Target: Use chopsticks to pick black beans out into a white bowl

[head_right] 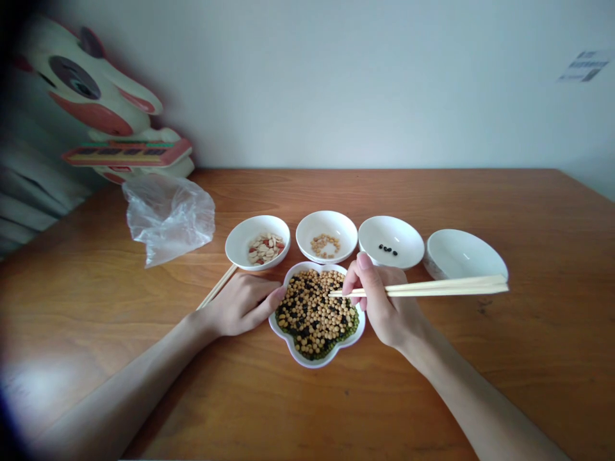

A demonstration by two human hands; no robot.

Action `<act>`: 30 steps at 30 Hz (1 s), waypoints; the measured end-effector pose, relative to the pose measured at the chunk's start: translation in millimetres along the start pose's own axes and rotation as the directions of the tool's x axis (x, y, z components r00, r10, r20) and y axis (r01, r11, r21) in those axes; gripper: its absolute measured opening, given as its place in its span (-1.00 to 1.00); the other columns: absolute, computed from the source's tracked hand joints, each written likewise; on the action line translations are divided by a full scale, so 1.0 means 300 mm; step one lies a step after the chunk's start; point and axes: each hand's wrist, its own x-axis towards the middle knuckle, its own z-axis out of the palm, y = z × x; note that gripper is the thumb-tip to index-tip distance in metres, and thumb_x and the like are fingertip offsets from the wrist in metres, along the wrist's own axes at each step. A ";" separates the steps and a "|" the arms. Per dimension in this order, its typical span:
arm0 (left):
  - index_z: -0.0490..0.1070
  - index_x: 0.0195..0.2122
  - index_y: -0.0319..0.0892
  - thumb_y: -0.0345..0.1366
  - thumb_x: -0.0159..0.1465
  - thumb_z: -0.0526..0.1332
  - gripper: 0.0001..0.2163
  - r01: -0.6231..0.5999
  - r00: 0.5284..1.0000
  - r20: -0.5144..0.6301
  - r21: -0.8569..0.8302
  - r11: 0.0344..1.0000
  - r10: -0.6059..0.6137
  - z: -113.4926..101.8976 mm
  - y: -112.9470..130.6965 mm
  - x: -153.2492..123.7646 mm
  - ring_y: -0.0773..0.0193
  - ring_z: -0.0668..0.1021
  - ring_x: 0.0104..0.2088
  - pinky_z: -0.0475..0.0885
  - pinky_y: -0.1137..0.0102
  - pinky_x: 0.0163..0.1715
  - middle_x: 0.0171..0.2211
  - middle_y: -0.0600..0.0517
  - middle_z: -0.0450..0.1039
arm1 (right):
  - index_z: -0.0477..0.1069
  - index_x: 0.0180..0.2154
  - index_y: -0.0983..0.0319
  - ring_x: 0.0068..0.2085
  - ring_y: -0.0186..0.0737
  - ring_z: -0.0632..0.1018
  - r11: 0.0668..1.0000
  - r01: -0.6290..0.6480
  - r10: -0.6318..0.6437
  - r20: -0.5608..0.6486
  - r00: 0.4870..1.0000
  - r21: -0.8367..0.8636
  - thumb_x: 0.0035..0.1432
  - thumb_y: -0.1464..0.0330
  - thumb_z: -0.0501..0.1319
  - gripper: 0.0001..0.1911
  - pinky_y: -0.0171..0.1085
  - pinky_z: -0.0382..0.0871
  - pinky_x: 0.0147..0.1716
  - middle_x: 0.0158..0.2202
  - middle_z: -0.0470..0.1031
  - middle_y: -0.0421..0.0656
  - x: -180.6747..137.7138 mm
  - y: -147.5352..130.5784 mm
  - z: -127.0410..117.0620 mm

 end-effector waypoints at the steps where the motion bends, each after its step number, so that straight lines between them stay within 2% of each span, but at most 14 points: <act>1: 0.26 -0.47 -0.18 -0.15 0.58 -0.10 -0.54 0.001 1.000 0.004 0.003 1.000 -0.001 0.000 0.000 0.000 0.34 0.34 -0.52 0.19 0.36 -0.40 -0.51 0.05 0.40 | 0.49 -0.46 0.21 -0.53 -0.27 0.43 1.000 0.012 -0.012 0.011 1.000 -0.010 0.54 -0.04 -0.15 -0.27 -0.26 0.23 -0.52 -0.59 0.42 -0.17 0.000 -0.003 -0.008; 6: 0.27 -0.47 -0.18 -0.14 0.58 -0.11 -0.53 0.002 1.000 0.012 0.013 1.000 -0.003 -0.006 0.003 0.001 0.33 0.36 -0.51 0.20 0.35 -0.39 -0.51 0.04 0.41 | 0.50 -0.35 0.20 -0.48 -0.23 0.43 0.987 0.133 -0.130 0.037 0.991 -0.089 0.55 0.02 -0.13 -0.37 -0.23 0.26 -0.47 -0.52 0.42 -0.17 0.000 -0.016 -0.038; 11: 0.27 -0.47 -0.17 -0.15 0.58 -0.10 -0.53 0.006 1.000 0.009 0.023 1.000 -0.006 -0.009 0.006 0.005 0.33 0.37 -0.51 0.21 0.35 -0.37 -0.51 0.04 0.42 | 0.51 -0.28 0.18 -0.44 -0.20 0.46 0.932 0.298 -0.279 0.118 0.953 -0.206 0.56 0.13 -0.08 -0.49 -0.19 0.33 -0.36 -0.43 0.50 -0.14 0.004 -0.014 -0.043; 19: 0.27 -0.48 -0.17 -0.16 0.58 -0.10 -0.53 -0.008 1.000 -0.010 0.023 1.000 0.008 -0.004 0.004 0.002 0.34 0.34 -0.53 0.19 0.35 -0.40 -0.52 0.05 0.40 | 0.49 -0.24 0.17 -0.34 -0.11 0.53 0.880 0.386 -0.335 0.215 0.917 -0.276 0.55 0.18 -0.06 -0.57 -0.15 0.37 -0.28 -0.35 0.54 -0.08 0.007 -0.012 -0.035; 25: 0.26 -0.48 -0.17 -0.16 0.58 -0.10 -0.54 -0.006 1.000 -0.007 0.023 1.000 0.006 -0.005 0.004 0.003 0.34 0.33 -0.53 0.18 0.34 -0.40 -0.53 0.05 0.39 | 0.51 -0.29 0.19 -0.38 -0.12 0.54 0.837 0.447 -0.406 0.190 0.894 -0.317 0.55 0.24 -0.08 -0.53 -0.15 0.38 -0.35 -0.40 0.55 -0.05 0.008 0.009 -0.022; 30: 0.28 -0.47 -0.17 -0.17 0.58 -0.09 -0.54 -0.006 1.000 0.005 0.004 1.000 0.006 0.000 0.000 0.003 0.33 0.37 -0.52 0.20 0.35 -0.40 -0.51 0.04 0.42 | 0.57 -0.28 0.19 -0.35 -0.08 0.61 0.829 0.479 -0.462 0.129 0.877 -0.287 0.55 0.21 -0.09 -0.48 -0.12 0.46 -0.33 -0.36 0.63 -0.03 0.005 0.041 -0.030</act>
